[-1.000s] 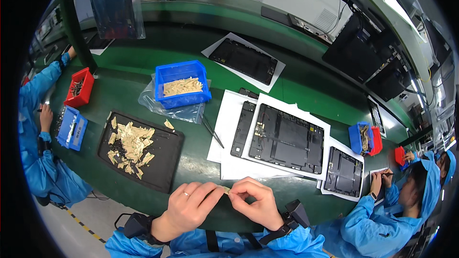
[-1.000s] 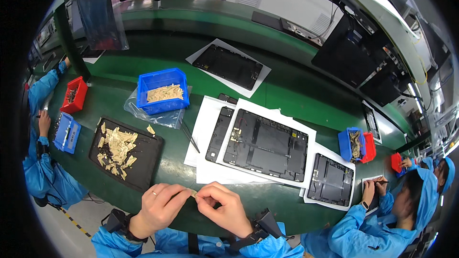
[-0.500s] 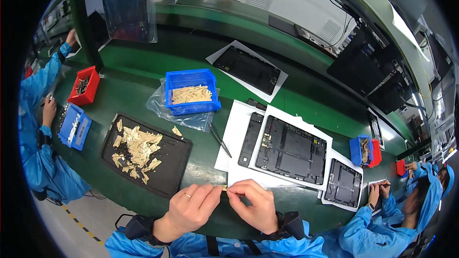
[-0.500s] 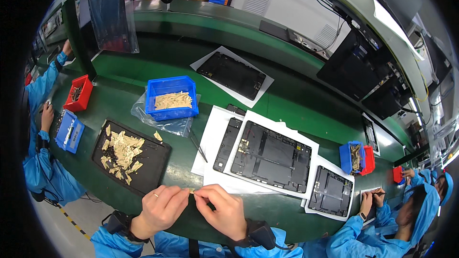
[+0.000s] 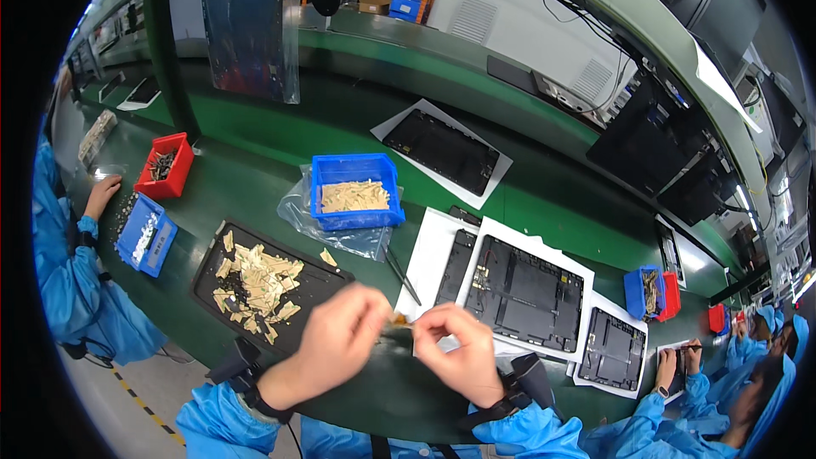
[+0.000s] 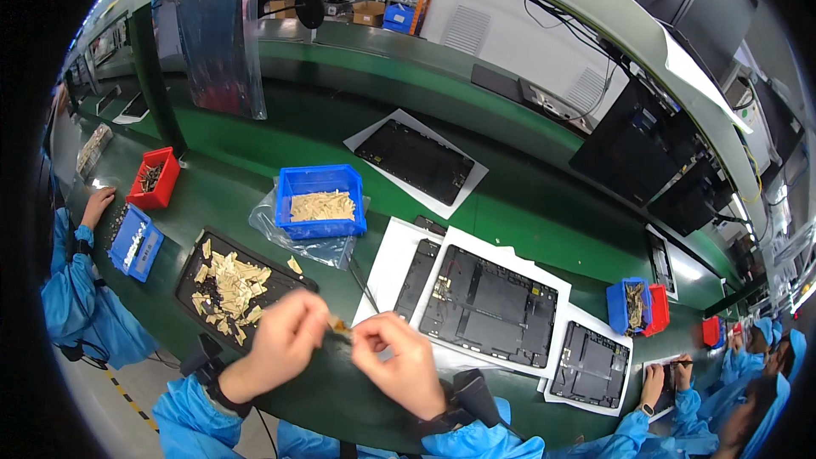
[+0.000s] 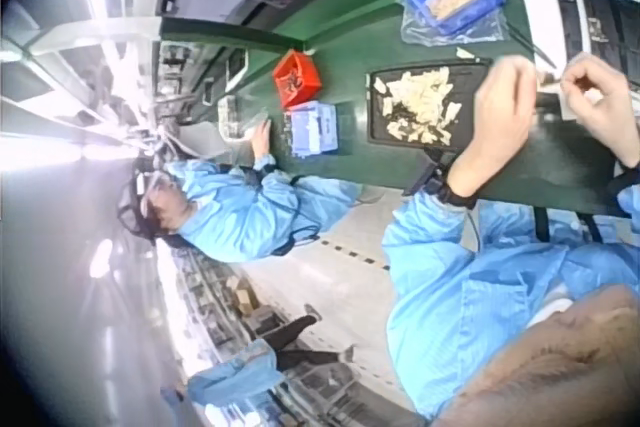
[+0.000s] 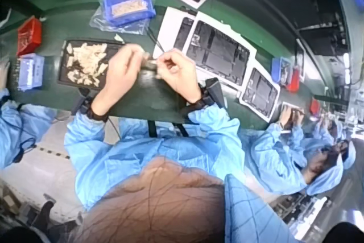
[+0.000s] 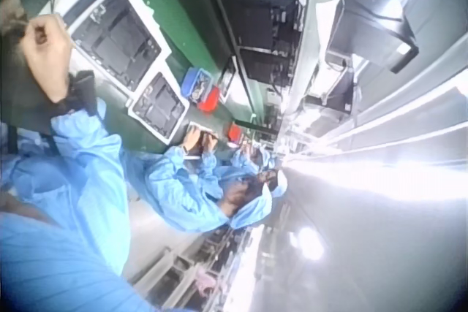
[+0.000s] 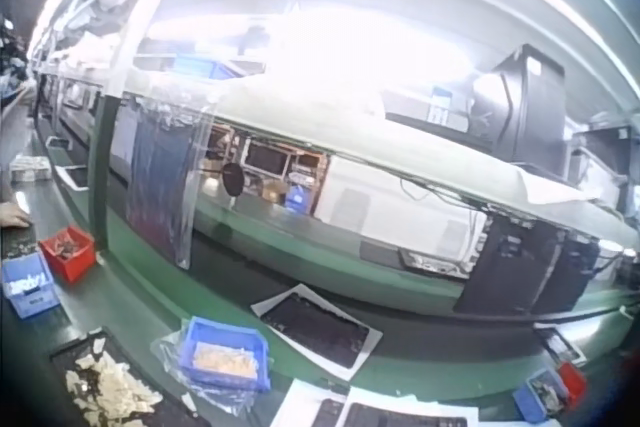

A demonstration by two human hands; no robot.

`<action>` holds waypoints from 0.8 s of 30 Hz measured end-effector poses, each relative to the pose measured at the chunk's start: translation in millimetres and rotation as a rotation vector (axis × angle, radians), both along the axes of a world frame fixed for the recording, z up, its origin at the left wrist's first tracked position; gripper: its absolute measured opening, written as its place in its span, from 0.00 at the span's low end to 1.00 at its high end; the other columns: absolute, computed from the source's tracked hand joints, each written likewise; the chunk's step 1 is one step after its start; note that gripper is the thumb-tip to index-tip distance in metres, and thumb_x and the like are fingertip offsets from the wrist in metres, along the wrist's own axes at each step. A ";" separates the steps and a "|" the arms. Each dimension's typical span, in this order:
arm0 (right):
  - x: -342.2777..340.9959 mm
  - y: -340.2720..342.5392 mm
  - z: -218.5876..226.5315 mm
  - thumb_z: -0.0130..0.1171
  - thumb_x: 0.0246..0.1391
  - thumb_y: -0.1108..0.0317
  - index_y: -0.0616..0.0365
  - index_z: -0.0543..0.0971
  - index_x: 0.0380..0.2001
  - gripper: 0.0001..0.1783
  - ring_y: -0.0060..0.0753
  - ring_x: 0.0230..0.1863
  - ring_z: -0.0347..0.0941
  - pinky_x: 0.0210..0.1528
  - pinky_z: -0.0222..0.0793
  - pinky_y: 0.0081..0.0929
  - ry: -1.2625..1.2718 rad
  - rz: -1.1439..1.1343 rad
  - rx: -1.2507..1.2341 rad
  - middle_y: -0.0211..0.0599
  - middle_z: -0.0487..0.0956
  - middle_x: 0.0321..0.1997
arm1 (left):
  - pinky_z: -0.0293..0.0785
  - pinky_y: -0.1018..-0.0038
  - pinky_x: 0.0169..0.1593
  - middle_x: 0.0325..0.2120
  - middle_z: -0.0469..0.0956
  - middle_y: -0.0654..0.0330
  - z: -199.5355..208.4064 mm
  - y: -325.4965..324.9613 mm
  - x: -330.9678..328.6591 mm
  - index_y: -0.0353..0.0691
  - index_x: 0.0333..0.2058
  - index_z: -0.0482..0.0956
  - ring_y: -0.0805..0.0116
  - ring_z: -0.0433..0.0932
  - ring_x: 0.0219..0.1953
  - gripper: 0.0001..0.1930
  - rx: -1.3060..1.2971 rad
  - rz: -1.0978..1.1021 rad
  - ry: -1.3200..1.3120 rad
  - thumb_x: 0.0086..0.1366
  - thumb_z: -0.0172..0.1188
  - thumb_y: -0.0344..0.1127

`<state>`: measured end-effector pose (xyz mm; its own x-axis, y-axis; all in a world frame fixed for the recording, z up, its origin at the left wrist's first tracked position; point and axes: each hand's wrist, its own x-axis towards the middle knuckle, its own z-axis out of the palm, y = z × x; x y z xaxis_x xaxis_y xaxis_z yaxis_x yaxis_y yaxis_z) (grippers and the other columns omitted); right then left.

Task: The person assembles internal components into a tablet chassis by placing internal wiring, fasteners, and a battery into the device. The person uses tweezers to manipulate the small components.

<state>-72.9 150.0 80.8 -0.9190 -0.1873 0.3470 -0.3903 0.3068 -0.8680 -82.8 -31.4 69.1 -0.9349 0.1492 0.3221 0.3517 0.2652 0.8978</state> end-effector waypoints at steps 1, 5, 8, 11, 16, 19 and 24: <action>-6.7 7.4 -0.4 0.60 0.48 0.79 0.65 0.77 0.29 0.03 0.19 0.29 0.74 0.32 0.71 0.17 0.006 -0.064 -0.026 0.34 0.77 0.29 | 0.71 0.69 0.31 0.26 0.74 0.52 2.8 -1.7 -17.6 0.34 0.32 0.73 0.57 0.76 0.27 0.02 -0.034 0.092 0.111 0.63 0.52 0.25; -27.1 15.7 -7.3 0.61 0.50 0.77 0.65 0.78 0.30 0.03 0.16 0.27 0.73 0.30 0.70 0.15 -0.062 -0.157 -0.111 0.31 0.78 0.28 | 0.72 0.60 0.32 0.30 0.77 0.51 18.1 -32.5 -99.9 0.34 0.34 0.74 0.51 0.78 0.33 0.04 -0.468 0.513 0.389 0.64 0.52 0.28; -29.9 6.9 -14.9 0.61 0.51 0.75 0.65 0.78 0.30 0.04 0.15 0.27 0.73 0.29 0.68 0.14 -0.156 -0.098 -0.117 0.30 0.78 0.28 | 0.74 0.61 0.34 0.31 0.78 0.54 -12.7 -56.4 -129.4 0.36 0.36 0.75 0.53 0.78 0.37 0.06 -0.825 0.493 0.397 0.61 0.52 0.25; -34.9 11.4 -22.3 0.61 0.52 0.73 0.64 0.78 0.31 0.05 0.13 0.26 0.71 0.28 0.67 0.13 -0.151 -0.112 -0.076 0.30 0.77 0.27 | 0.74 0.63 0.39 0.33 0.78 0.54 -9.9 -33.1 -115.2 0.36 0.37 0.77 0.55 0.78 0.39 0.10 -0.616 0.468 0.480 0.56 0.55 0.24; -36.8 9.2 -15.8 0.61 0.53 0.72 0.63 0.78 0.33 0.06 0.13 0.26 0.70 0.29 0.68 0.15 -0.220 -0.050 -0.032 0.28 0.77 0.28 | 0.72 0.67 0.37 0.31 0.78 0.56 5.2 8.6 -36.8 0.37 0.34 0.79 0.58 0.77 0.34 0.11 -0.370 0.106 0.536 0.49 0.66 0.25; -33.9 4.8 -14.2 0.61 0.53 0.72 0.63 0.78 0.34 0.07 0.14 0.26 0.71 0.30 0.69 0.16 -0.188 0.004 -0.016 0.29 0.77 0.29 | 0.71 0.68 0.37 0.30 0.78 0.59 -4.8 11.5 -22.7 0.38 0.31 0.79 0.60 0.76 0.32 0.10 -0.392 0.093 0.481 0.48 0.68 0.28; -28.9 1.1 -9.5 0.61 0.53 0.72 0.63 0.78 0.34 0.07 0.17 0.27 0.73 0.30 0.70 0.17 0.015 0.069 0.117 0.31 0.77 0.29 | 0.69 0.69 0.36 0.29 0.78 0.61 -6.8 -3.0 -21.4 0.39 0.29 0.79 0.61 0.76 0.31 0.09 -0.350 0.051 0.434 0.47 0.68 0.28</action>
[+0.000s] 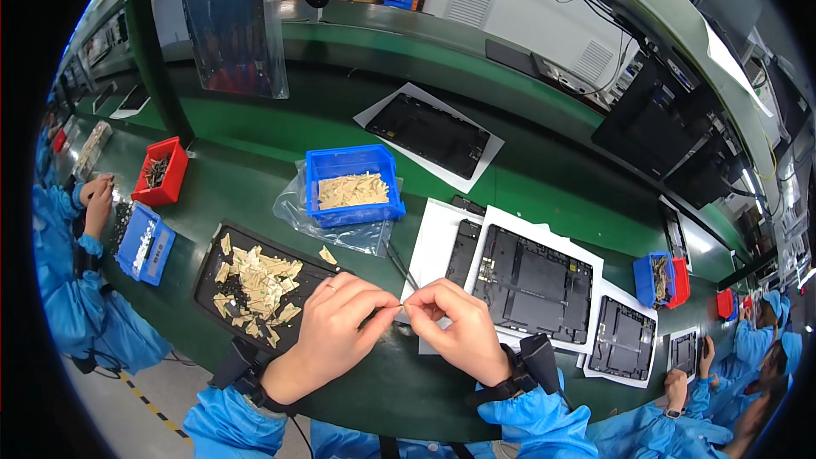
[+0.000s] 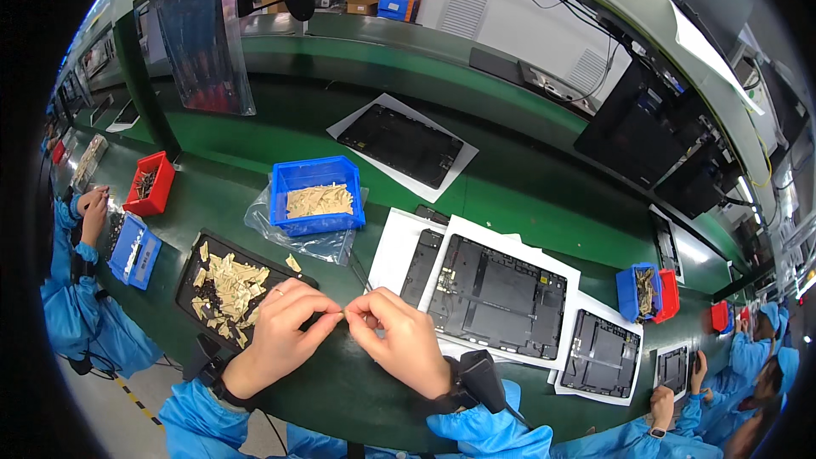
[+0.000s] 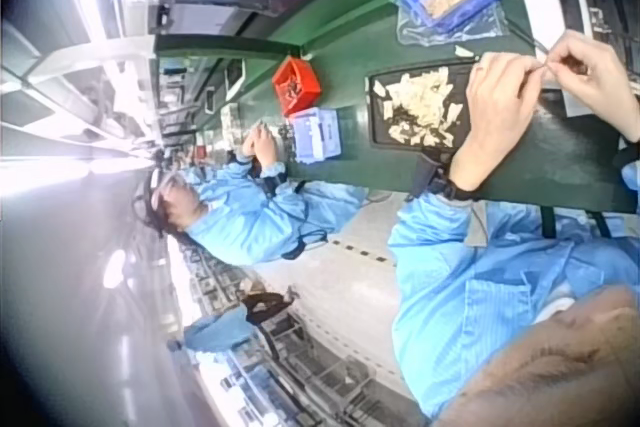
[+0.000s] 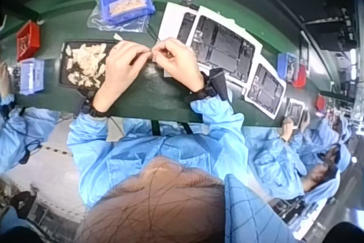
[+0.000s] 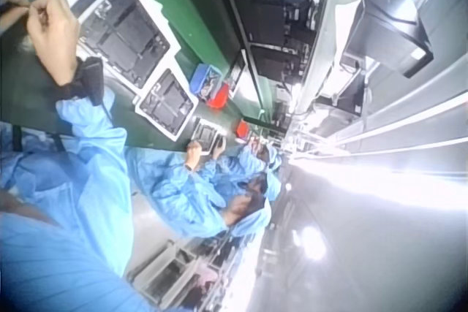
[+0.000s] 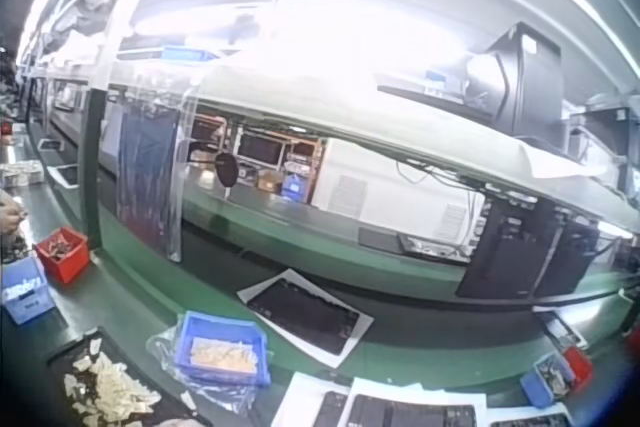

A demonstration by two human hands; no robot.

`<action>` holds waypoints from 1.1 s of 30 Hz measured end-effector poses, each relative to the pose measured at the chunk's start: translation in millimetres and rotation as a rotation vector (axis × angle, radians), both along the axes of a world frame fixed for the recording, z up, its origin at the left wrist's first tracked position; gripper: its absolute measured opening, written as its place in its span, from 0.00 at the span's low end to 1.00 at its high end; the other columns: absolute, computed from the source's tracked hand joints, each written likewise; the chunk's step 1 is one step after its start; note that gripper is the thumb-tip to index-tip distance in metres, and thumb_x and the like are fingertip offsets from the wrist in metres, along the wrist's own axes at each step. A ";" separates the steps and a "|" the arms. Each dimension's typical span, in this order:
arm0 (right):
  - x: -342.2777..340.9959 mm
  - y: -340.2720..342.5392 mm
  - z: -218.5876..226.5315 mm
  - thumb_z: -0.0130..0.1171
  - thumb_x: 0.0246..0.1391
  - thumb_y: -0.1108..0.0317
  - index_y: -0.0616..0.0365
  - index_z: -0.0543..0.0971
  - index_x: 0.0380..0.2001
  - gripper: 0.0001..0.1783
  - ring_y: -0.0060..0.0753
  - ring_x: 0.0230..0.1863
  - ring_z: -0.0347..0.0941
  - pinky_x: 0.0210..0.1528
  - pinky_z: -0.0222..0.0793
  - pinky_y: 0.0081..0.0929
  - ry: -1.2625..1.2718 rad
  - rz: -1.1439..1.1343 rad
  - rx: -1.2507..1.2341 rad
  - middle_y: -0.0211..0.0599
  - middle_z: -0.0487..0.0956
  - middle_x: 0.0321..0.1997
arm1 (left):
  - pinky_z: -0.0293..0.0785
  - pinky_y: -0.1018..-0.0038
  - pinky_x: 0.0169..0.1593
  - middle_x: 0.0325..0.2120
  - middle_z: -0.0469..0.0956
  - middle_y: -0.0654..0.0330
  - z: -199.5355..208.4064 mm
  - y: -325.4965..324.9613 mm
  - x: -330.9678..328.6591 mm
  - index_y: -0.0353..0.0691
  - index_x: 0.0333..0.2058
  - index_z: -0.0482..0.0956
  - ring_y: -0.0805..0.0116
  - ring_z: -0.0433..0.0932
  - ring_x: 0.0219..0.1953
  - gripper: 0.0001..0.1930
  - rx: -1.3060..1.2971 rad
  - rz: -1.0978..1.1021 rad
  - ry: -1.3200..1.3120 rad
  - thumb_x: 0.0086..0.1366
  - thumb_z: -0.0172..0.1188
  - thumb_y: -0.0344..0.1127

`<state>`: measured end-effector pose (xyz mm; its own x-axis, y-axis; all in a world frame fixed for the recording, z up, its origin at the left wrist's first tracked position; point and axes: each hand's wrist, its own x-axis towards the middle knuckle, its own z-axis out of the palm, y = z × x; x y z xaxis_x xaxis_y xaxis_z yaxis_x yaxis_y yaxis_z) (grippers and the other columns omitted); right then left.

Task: The person assembles internal components into a tablet chassis by placing internal wiring, fasteners, and a battery into the device. The person uses tweezers to manipulate the small components.

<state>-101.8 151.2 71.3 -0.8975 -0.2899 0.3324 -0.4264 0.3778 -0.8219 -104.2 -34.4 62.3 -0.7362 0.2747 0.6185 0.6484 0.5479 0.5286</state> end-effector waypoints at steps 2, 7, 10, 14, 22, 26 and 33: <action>3.0 1.2 0.3 0.59 0.56 0.69 0.62 0.77 0.35 0.08 0.18 0.28 0.74 0.30 0.70 0.18 -0.272 -0.018 -0.109 0.30 0.77 0.30 | 0.69 0.69 0.34 0.29 0.78 0.62 0.3 -2.6 -0.5 0.40 0.28 0.79 0.62 0.75 0.31 0.09 -0.050 0.021 0.073 0.46 0.68 0.28; -8.2 9.2 3.3 0.54 0.61 0.64 0.63 0.76 0.38 0.11 0.23 0.29 0.75 0.33 0.72 0.19 -1.033 0.290 -0.579 0.31 0.76 0.30 | 0.61 0.74 0.30 0.30 0.75 0.70 -0.4 -13.3 4.3 0.46 0.32 0.81 0.72 0.70 0.31 0.10 -0.382 0.113 0.484 0.48 0.62 0.35; -10.0 5.3 2.6 0.53 0.62 0.64 0.62 0.76 0.36 0.11 0.24 0.29 0.75 0.33 0.73 0.20 -1.153 0.335 -0.687 0.31 0.76 0.29 | 0.59 0.74 0.28 0.30 0.76 0.70 3.9 -16.8 8.3 0.45 0.32 0.82 0.71 0.68 0.28 0.15 -0.414 0.117 0.553 0.41 0.62 0.35; -13.1 3.7 2.4 0.54 0.61 0.65 0.60 0.76 0.35 0.09 0.24 0.28 0.75 0.33 0.72 0.20 -1.154 0.335 -0.644 0.31 0.76 0.29 | 0.58 0.75 0.28 0.31 0.77 0.70 2.3 -16.4 8.9 0.45 0.32 0.82 0.72 0.67 0.28 0.16 -0.453 0.142 0.625 0.41 0.60 0.36; -18.6 -9.8 -1.3 0.54 0.58 0.69 0.61 0.76 0.33 0.06 0.22 0.27 0.74 0.32 0.70 0.19 -0.958 0.309 -0.540 0.32 0.77 0.26 | 0.67 0.75 0.34 0.32 0.77 0.61 -0.2 -17.0 9.0 0.36 0.35 0.79 0.68 0.72 0.30 0.10 0.236 0.023 0.012 0.51 0.61 0.24; -54.1 -38.7 18.4 0.54 0.54 0.72 0.60 0.75 0.31 0.03 0.15 0.25 0.70 0.28 0.66 0.17 -0.415 0.158 -0.338 0.24 0.74 0.24 | 0.71 0.73 0.35 0.32 0.80 0.57 17.9 -70.6 15.0 0.34 0.37 0.81 0.64 0.76 0.30 0.10 0.611 0.358 -0.080 0.54 0.61 0.20; -142.2 -2.7 -12.1 0.60 0.49 0.62 0.56 0.81 0.25 0.10 0.49 0.31 0.78 0.35 0.73 0.40 0.125 -0.423 0.515 0.44 0.81 0.27 | 0.71 0.70 0.34 0.25 0.78 0.54 2.3 -4.1 26.9 0.30 0.43 0.79 0.60 0.74 0.27 0.17 0.164 0.154 -0.069 0.52 0.62 0.19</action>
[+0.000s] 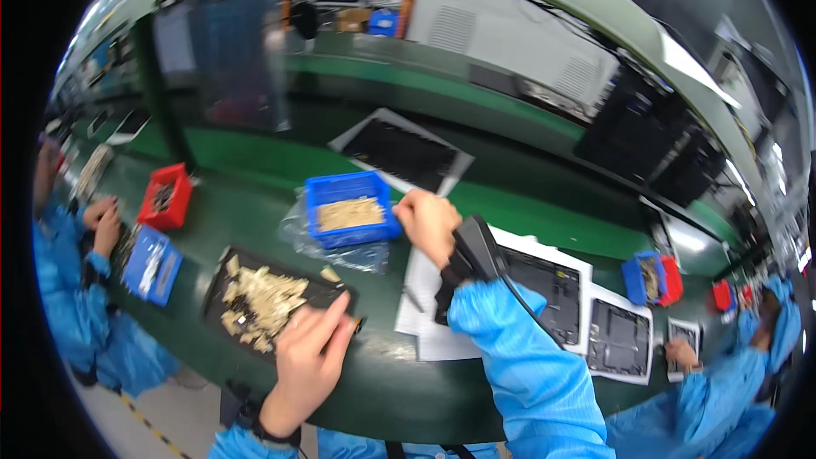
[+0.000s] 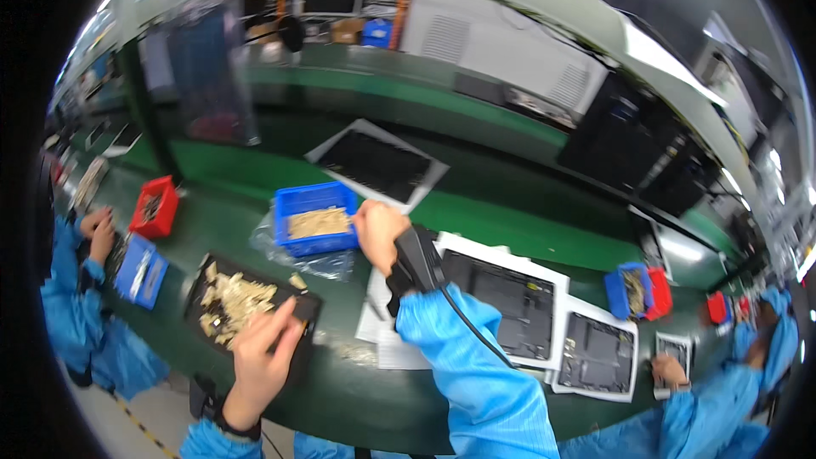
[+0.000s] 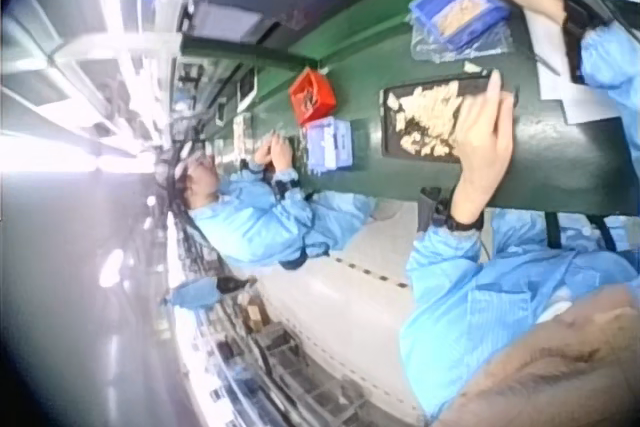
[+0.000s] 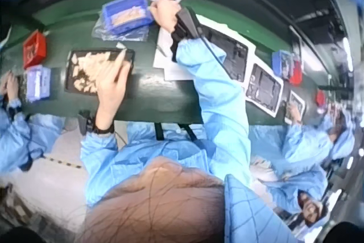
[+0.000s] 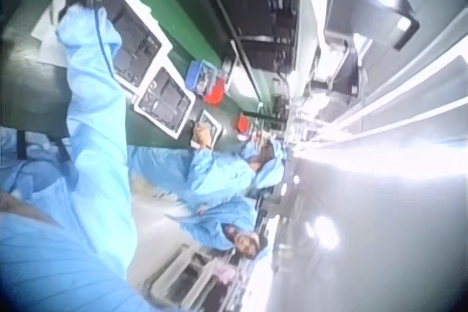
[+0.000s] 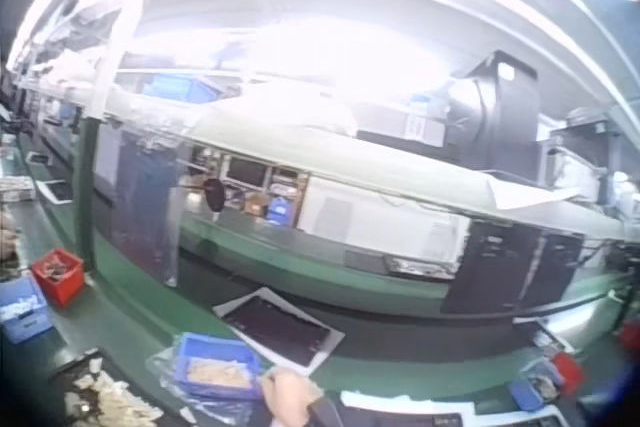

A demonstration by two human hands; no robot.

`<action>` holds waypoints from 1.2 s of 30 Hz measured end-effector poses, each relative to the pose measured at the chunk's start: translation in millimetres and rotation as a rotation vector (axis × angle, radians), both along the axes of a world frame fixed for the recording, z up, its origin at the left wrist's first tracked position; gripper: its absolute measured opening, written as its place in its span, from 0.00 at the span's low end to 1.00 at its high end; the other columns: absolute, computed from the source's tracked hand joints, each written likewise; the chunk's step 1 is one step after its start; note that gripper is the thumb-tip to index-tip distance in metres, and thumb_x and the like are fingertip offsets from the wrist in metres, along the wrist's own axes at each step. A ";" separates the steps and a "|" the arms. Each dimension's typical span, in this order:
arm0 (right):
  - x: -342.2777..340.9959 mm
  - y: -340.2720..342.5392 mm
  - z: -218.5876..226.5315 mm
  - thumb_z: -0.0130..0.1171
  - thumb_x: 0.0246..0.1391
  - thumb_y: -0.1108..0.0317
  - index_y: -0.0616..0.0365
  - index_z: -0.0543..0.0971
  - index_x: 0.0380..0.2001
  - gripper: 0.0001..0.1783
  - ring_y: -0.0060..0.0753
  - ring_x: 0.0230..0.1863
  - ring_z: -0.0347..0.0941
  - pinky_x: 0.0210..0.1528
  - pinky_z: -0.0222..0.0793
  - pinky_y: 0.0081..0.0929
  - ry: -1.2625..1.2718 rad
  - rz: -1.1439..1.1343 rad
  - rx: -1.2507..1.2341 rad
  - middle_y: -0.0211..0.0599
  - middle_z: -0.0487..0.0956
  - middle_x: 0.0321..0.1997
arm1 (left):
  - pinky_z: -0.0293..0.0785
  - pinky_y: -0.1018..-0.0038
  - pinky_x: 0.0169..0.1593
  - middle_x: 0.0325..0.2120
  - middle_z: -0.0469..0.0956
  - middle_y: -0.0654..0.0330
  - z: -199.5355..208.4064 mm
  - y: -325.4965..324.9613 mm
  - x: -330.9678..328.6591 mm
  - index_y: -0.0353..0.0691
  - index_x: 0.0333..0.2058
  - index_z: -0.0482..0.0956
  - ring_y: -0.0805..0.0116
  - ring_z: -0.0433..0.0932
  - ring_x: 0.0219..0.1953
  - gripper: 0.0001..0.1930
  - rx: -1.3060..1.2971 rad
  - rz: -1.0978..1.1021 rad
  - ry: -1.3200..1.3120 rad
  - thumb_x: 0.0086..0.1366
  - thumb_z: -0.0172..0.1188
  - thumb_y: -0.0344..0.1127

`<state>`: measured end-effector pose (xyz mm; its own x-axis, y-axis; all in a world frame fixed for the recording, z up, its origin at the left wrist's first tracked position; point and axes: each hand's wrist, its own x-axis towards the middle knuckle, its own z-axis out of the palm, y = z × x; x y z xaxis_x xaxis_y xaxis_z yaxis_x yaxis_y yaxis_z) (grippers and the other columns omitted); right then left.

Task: The person assembles internal components into a tablet chassis by placing internal wiring, fasteners, and a battery into the device. The person uses tweezers to manipulate the small components.

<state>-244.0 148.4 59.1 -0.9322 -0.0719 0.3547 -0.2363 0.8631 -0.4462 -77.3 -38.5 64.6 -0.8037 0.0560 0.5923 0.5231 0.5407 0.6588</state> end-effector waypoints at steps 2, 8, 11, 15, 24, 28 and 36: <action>49.0 28.5 11.0 0.58 0.52 0.65 0.57 0.80 0.30 0.07 0.47 0.33 0.79 0.36 0.74 0.37 0.025 0.029 -0.119 0.44 0.80 0.30 | 0.70 0.71 0.34 0.23 0.77 0.55 -17.1 2.4 20.0 0.28 0.45 0.77 0.61 0.74 0.26 0.19 0.029 -0.108 -0.151 0.52 0.62 0.20; 185.4 222.4 -26.1 0.59 0.52 0.69 0.61 0.79 0.36 0.09 0.48 0.40 0.76 0.43 0.71 0.37 0.308 -0.588 0.042 0.46 0.79 0.37 | 0.69 0.78 0.39 0.31 0.76 0.55 -51.7 18.5 74.7 0.29 0.44 0.78 0.69 0.74 0.33 0.12 0.133 -0.403 -0.478 0.62 0.57 0.23; 272.2 386.8 -63.5 0.61 0.50 0.64 0.67 0.74 0.42 0.20 0.56 0.45 0.72 0.49 0.67 0.44 0.125 -1.128 0.414 0.56 0.76 0.42 | 0.69 0.79 0.41 0.33 0.77 0.56 -61.6 46.3 81.3 0.29 0.44 0.78 0.70 0.74 0.35 0.11 0.185 -0.511 -0.639 0.62 0.57 0.23; 324.0 467.3 -105.9 0.63 0.48 0.59 0.62 0.79 0.35 0.17 0.55 0.42 0.76 0.46 0.71 0.43 -0.083 -1.338 0.284 0.52 0.80 0.37 | 0.69 0.79 0.44 0.35 0.78 0.57 -63.3 58.7 76.5 0.29 0.43 0.78 0.72 0.74 0.38 0.10 0.167 -0.571 -0.616 0.63 0.57 0.23; 308.5 424.0 -75.3 0.48 0.55 0.67 0.53 0.77 0.32 0.08 0.47 0.36 0.80 0.36 0.76 0.41 -0.213 -1.143 0.725 0.42 0.80 0.33 | 0.69 0.79 0.47 0.37 0.79 0.57 -64.7 79.3 83.4 0.30 0.43 0.79 0.72 0.76 0.40 0.10 0.168 -0.533 -0.775 0.63 0.58 0.25; 322.2 412.4 -52.3 0.44 0.61 0.61 0.58 0.70 0.34 0.11 0.56 0.32 0.79 0.33 0.73 0.50 -0.280 -1.265 0.376 0.52 0.80 0.32 | 0.69 0.79 0.47 0.38 0.80 0.58 -55.2 91.0 85.1 0.30 0.43 0.79 0.73 0.75 0.40 0.10 0.162 -0.555 -0.858 0.64 0.57 0.27; 356.2 416.6 -57.8 0.53 0.58 0.53 0.57 0.74 0.36 0.17 0.58 0.41 0.76 0.39 0.70 0.50 -0.322 -1.114 0.135 0.52 0.80 0.34 | 0.70 0.79 0.39 0.29 0.78 0.63 -50.7 140.7 86.0 0.32 0.41 0.79 0.76 0.74 0.31 0.09 0.488 -0.679 -1.318 0.62 0.57 0.24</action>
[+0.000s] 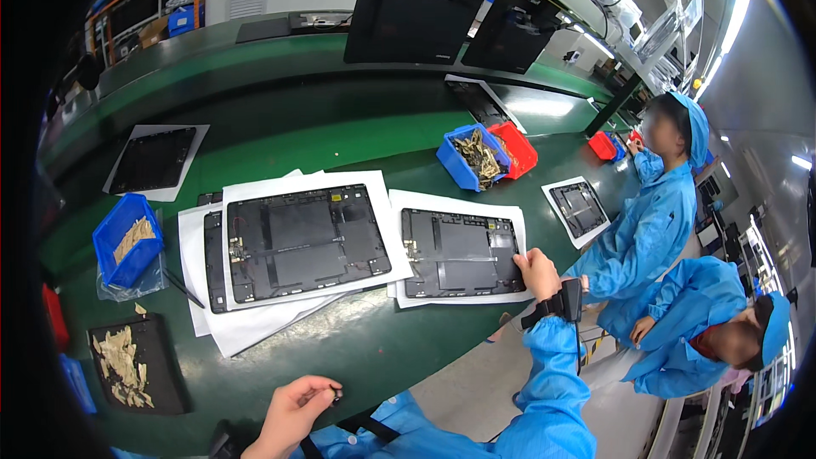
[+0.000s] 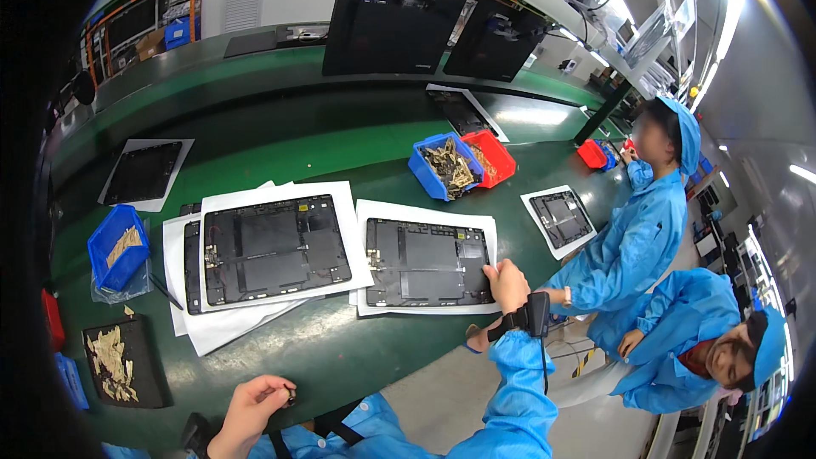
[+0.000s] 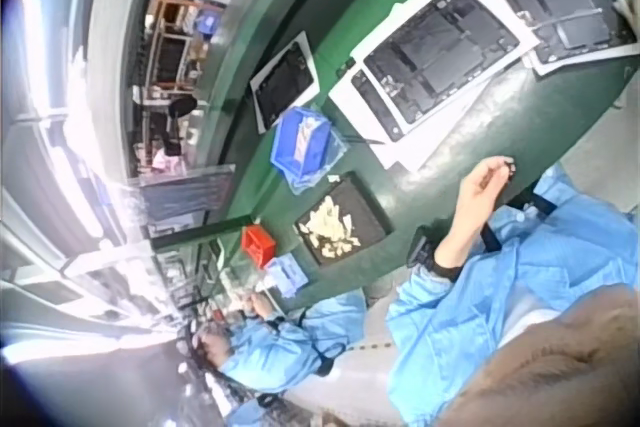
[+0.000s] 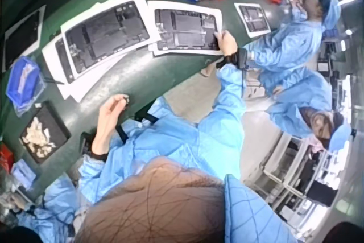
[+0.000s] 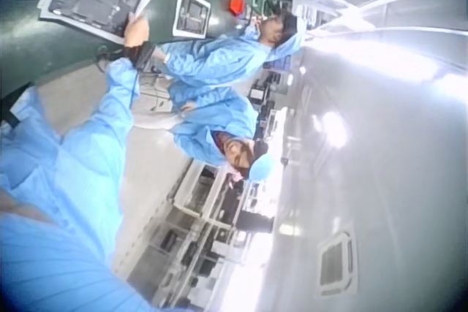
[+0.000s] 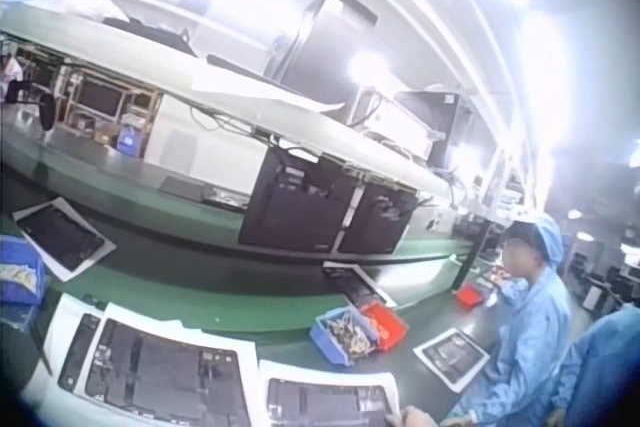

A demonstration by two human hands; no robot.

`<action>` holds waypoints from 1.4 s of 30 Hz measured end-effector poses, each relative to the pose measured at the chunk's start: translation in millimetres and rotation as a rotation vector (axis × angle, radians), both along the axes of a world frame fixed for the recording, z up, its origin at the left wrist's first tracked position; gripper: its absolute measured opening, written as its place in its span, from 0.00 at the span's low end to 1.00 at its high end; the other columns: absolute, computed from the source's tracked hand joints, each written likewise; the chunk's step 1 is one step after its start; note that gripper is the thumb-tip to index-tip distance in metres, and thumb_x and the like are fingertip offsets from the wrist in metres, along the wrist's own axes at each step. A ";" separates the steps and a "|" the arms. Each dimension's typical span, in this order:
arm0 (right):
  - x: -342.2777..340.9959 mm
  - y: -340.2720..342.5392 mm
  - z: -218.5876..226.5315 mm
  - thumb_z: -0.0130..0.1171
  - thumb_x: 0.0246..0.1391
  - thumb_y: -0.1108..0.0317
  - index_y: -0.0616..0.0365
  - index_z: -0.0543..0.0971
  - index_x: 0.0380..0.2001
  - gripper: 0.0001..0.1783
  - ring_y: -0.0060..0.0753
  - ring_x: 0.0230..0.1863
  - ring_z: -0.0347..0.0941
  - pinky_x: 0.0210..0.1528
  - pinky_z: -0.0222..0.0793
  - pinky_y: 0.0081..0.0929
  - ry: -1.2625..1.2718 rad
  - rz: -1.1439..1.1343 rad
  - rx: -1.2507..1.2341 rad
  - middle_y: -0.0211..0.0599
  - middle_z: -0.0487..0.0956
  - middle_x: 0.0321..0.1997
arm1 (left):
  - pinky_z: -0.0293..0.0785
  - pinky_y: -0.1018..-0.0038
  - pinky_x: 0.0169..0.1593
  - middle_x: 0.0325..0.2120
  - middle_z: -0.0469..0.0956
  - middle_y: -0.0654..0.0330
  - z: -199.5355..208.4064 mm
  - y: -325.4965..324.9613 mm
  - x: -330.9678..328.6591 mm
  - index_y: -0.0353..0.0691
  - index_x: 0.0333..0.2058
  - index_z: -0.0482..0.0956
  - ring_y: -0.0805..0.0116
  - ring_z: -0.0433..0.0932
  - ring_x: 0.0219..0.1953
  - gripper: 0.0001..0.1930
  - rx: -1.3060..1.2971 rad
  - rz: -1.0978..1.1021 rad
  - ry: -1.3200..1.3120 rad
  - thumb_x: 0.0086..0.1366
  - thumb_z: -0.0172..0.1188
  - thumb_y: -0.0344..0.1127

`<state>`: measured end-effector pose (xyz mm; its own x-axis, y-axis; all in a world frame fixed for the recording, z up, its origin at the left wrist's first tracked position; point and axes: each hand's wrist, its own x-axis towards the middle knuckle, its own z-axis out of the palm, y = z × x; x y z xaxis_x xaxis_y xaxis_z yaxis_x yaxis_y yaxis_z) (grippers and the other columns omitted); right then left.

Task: The person assembles internal components into a tablet chassis by placing internal wiring, fasteners, and a battery into the device. The person uses tweezers to manipulate the small components.

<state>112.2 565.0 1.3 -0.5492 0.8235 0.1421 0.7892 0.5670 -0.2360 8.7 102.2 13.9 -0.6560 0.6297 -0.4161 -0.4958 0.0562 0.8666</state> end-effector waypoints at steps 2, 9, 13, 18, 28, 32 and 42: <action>5.4 0.3 -2.0 0.55 0.57 0.53 0.57 0.74 0.36 0.17 0.59 0.41 0.76 0.40 0.70 0.49 -0.010 0.037 0.024 0.52 0.80 0.35 | 0.70 0.81 0.44 0.35 0.77 0.66 -2.1 15.3 -2.0 0.36 0.41 0.78 0.79 0.75 0.37 0.07 0.056 -0.179 0.002 0.67 0.53 0.29; 22.8 3.4 -8.0 0.53 0.59 0.57 0.64 0.69 0.33 0.18 0.66 0.41 0.72 0.40 0.68 0.52 0.171 0.130 -0.134 0.60 0.77 0.36 | 0.70 0.78 0.46 0.39 0.75 0.65 -14.2 73.0 -7.5 0.36 0.46 0.74 0.75 0.75 0.43 0.10 0.151 -0.399 -0.175 0.69 0.50 0.32; 24.5 -2.3 -3.8 0.52 0.59 0.58 0.66 0.69 0.33 0.18 0.67 0.41 0.72 0.40 0.68 0.50 0.174 0.113 -0.154 0.62 0.77 0.35 | 0.69 0.78 0.49 0.43 0.74 0.62 -11.1 114.3 3.0 0.35 0.50 0.72 0.74 0.74 0.45 0.13 0.228 -0.359 -0.251 0.70 0.49 0.32; 42.6 -0.2 -16.5 0.56 0.58 0.60 0.69 0.73 0.37 0.18 0.26 0.32 0.73 0.35 0.68 0.25 0.386 0.083 -0.354 0.40 0.78 0.30 | 0.66 0.73 0.57 0.48 0.71 0.57 -12.5 169.7 19.6 0.32 0.48 0.71 0.71 0.70 0.50 0.12 0.354 -0.172 -0.327 0.70 0.49 0.33; 72.6 -62.6 -3.2 0.57 0.56 0.73 0.65 0.65 0.53 0.22 0.23 0.50 0.71 0.53 0.66 0.24 0.802 0.273 -1.044 0.34 0.75 0.50 | 0.67 0.78 0.49 0.36 0.73 0.67 -22.1 190.2 38.9 0.39 0.43 0.75 0.78 0.70 0.41 0.07 0.358 -0.027 -0.306 0.69 0.52 0.33; 104.3 -74.8 -13.5 0.55 0.59 0.69 0.62 0.65 0.57 0.24 0.27 0.54 0.69 0.57 0.64 0.28 0.759 0.266 -1.141 0.34 0.73 0.55 | 0.58 0.82 0.27 0.23 0.67 0.73 -22.1 205.6 55.7 0.42 0.41 0.79 0.84 0.61 0.25 0.08 0.180 -0.013 -0.144 0.67 0.55 0.34; 129.5 -97.9 -49.2 0.40 0.67 0.50 0.60 0.67 0.57 0.27 0.31 0.49 0.71 0.50 0.69 0.30 1.192 0.122 -1.261 0.39 0.74 0.53 | 0.58 0.84 0.33 0.28 0.70 0.73 6.7 200.4 71.7 0.37 0.42 0.79 0.85 0.62 0.29 0.09 0.229 -0.075 -0.192 0.67 0.54 0.32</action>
<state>241.7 467.1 -47.9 -0.6919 0.7036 -0.1617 -0.1619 -0.3695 -0.9150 80.4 302.6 20.6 -0.5272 0.7652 -0.3694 -0.6537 -0.0875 0.7517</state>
